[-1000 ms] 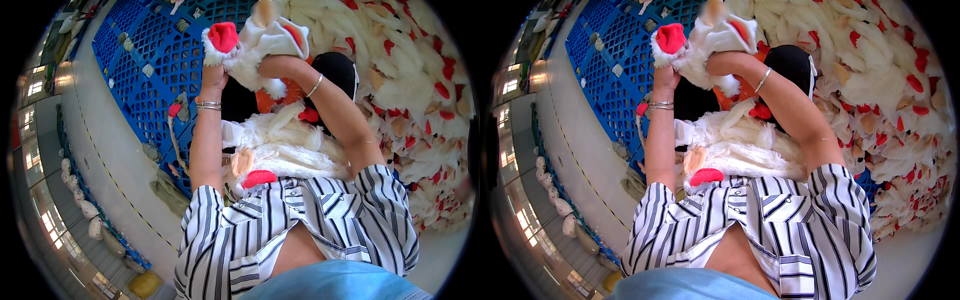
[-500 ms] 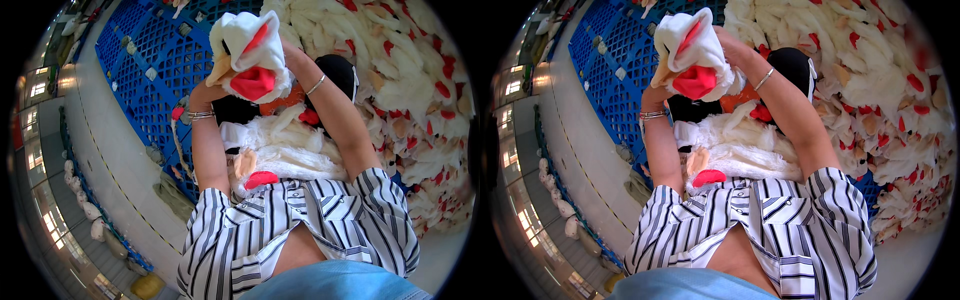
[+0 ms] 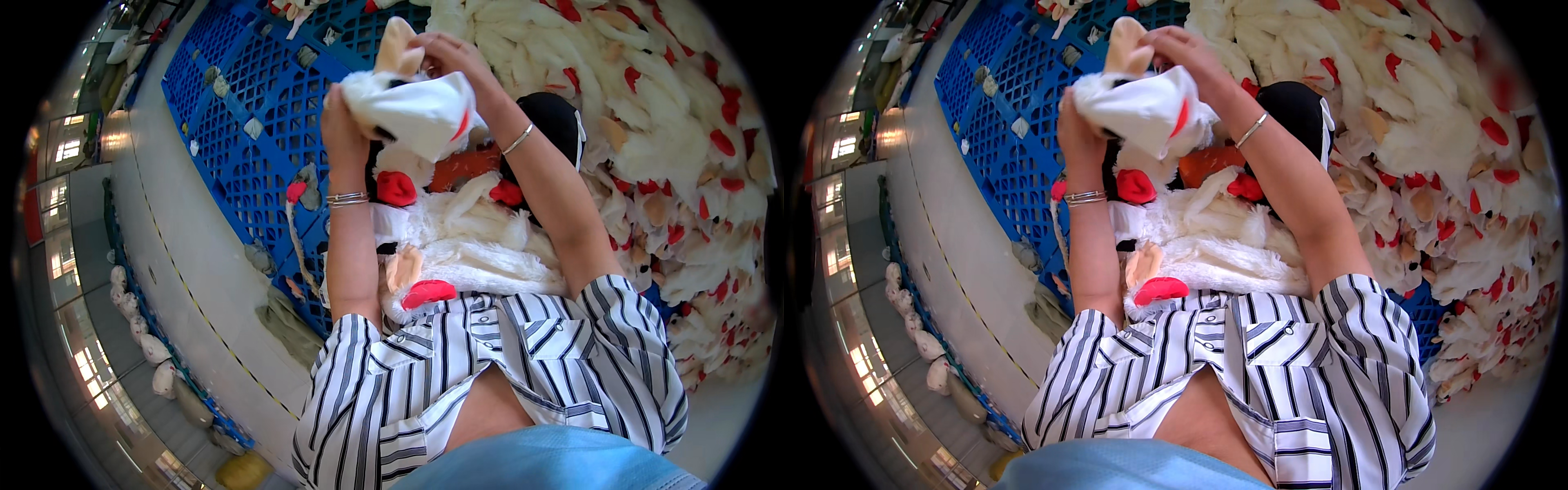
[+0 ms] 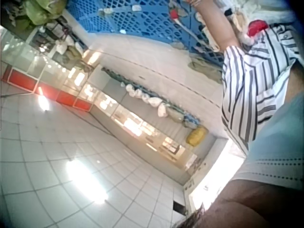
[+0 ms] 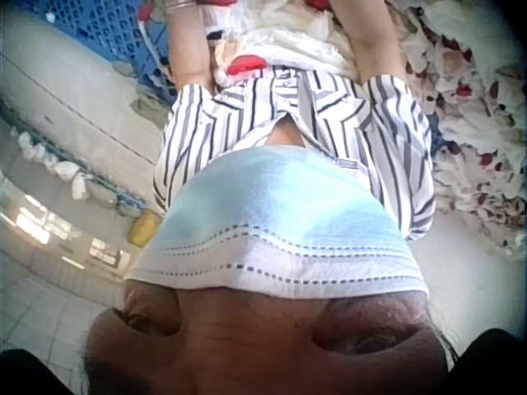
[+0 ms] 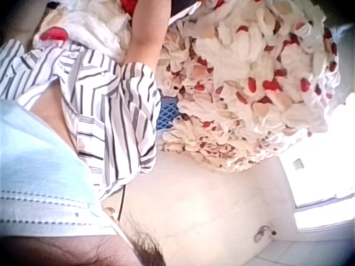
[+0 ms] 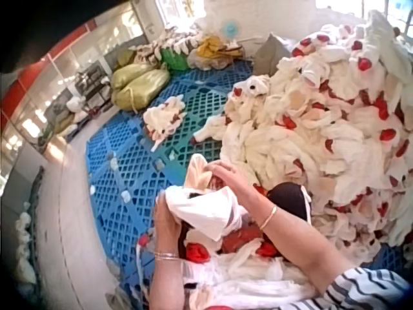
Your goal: The person sits on a chair and assembles white stuffed toys by inserting red fabric pieces into the openings of the toys. They handle the toys one at a time, stuffing and adjusting the red fabric, then place the finished items into a large grey sack.
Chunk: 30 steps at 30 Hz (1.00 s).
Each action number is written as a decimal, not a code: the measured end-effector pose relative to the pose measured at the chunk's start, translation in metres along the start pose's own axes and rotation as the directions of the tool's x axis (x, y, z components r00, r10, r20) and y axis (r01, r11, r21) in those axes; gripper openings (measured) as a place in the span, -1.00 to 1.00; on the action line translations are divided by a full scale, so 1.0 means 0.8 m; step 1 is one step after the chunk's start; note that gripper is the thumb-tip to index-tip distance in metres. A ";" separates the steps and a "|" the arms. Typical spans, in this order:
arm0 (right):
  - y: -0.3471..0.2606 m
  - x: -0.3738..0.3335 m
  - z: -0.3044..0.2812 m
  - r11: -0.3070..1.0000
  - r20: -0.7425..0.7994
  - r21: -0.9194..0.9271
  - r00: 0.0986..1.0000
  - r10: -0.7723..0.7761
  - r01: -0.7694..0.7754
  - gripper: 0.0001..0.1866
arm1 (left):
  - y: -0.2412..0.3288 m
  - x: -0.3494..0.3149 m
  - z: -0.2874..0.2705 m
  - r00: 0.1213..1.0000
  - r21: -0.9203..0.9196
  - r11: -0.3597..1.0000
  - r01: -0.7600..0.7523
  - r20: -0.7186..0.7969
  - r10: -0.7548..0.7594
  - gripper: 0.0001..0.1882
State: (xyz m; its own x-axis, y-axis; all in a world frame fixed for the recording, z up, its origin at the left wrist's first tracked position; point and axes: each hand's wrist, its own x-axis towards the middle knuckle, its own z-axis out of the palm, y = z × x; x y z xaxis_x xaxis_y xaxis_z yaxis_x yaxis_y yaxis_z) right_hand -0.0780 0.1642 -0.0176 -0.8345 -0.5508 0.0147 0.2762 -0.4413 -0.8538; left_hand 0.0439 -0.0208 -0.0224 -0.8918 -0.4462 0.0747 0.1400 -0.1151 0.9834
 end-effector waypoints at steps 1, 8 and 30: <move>-0.006 0.006 -0.013 0.997 -0.024 0.078 1.000 0.006 -0.004 -0.65 | 0.017 0.002 0.006 0.964 -0.383 0.907 0.175 -0.119 -0.236 -0.63; -0.044 0.006 -0.023 0.996 -0.050 0.004 0.994 0.092 -0.092 -0.62 | 0.059 0.002 -0.007 0.981 -0.125 0.991 -0.043 0.182 0.065 -0.27; -0.031 0.009 -0.046 0.753 -0.155 -0.658 0.983 -0.101 -0.026 -0.58 | 0.086 0.013 -0.033 0.895 -0.017 0.997 -0.075 -0.443 0.059 -0.52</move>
State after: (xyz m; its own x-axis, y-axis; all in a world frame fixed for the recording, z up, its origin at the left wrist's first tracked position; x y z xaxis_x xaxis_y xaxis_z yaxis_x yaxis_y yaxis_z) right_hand -0.1087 0.1973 -0.0158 -0.9218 -0.3872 0.0202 -0.0837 0.1479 -0.9854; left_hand 0.0554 -0.0566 0.0419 -0.5989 -0.7991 0.0520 0.2134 -0.0967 0.9722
